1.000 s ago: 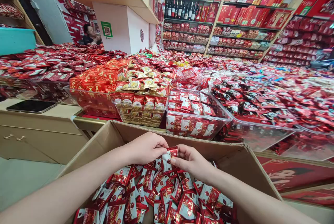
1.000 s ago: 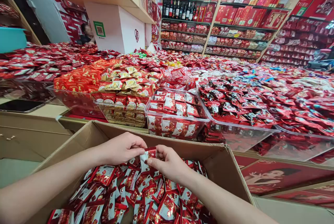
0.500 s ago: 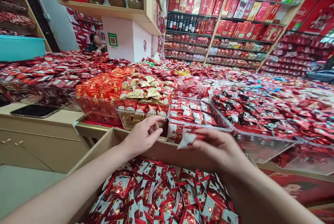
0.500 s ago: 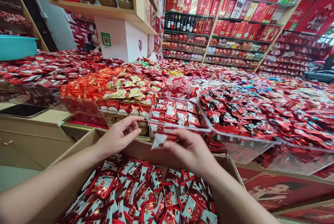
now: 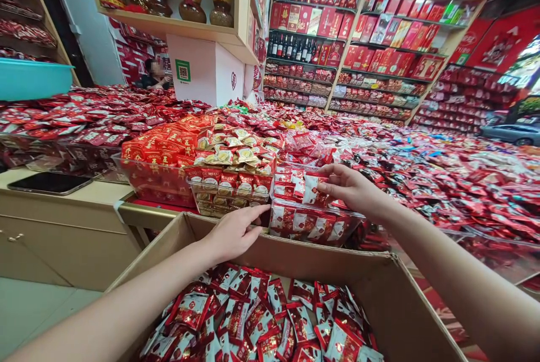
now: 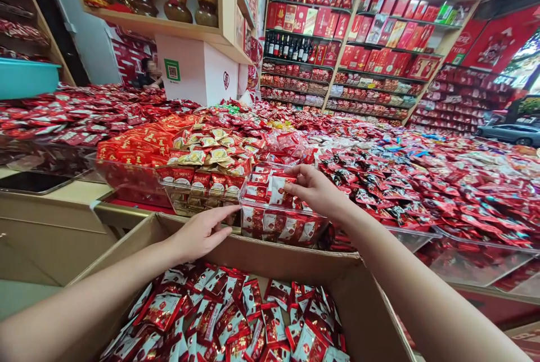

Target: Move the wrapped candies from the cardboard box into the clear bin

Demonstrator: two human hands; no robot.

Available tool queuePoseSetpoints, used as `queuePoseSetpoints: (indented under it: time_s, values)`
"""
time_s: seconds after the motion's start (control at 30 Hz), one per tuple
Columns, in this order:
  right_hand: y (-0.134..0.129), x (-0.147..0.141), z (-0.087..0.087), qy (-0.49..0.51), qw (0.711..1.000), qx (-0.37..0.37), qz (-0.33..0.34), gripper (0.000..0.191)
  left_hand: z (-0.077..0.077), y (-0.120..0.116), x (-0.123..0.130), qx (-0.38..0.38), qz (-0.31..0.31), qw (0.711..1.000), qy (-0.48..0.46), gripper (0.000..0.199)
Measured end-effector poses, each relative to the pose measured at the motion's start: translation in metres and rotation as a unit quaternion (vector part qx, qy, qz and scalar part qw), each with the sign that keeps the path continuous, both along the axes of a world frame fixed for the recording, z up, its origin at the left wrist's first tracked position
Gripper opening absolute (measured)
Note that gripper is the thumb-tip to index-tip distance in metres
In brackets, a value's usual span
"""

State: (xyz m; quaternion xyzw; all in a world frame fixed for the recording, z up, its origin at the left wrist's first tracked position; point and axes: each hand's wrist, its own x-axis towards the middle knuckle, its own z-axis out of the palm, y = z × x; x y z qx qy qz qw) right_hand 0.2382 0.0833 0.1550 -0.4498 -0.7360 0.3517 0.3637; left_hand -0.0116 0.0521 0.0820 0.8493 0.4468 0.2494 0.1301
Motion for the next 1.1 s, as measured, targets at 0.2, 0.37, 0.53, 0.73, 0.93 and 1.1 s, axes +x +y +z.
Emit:
queuePoseSetpoints:
  time_s: [0.2, 0.37, 0.53, 0.73, 0.93, 1.1]
  values:
    - [-0.002, -0.003, -0.006, -0.028, 0.999, -0.021, 0.006, 0.030, -0.007, -0.001, 0.001, 0.038, 0.005, 0.999, 0.025, 0.045]
    - [-0.003, -0.002, -0.013, -0.047, 0.998, -0.040, 0.026, 0.027, -0.007, -0.002, 0.002, 0.049, 0.011, 0.998, 0.037, 0.045]
    - [-0.007, -0.001, -0.011, -0.082, 0.995, -0.047, 0.026, 0.026, -0.009, -0.002, 0.002, 0.050, 0.015, 0.998, 0.039, 0.044]
    - [-0.011, -0.003, -0.007, -0.066, 0.996, -0.051, 0.020, 0.025, -0.010, -0.002, 0.002, 0.055, 0.017, 0.998, 0.035, 0.043]
    - [-0.011, -0.003, -0.007, -0.083, 0.995, -0.049, 0.007, 0.026, -0.010, -0.003, 0.003, 0.047, 0.018, 0.998, 0.028, 0.043]
    - [-0.013, -0.003, -0.008, -0.087, 0.996, -0.035, -0.006, 0.029, -0.009, -0.004, 0.004, 0.042, 0.022, 0.999, 0.026, 0.042]
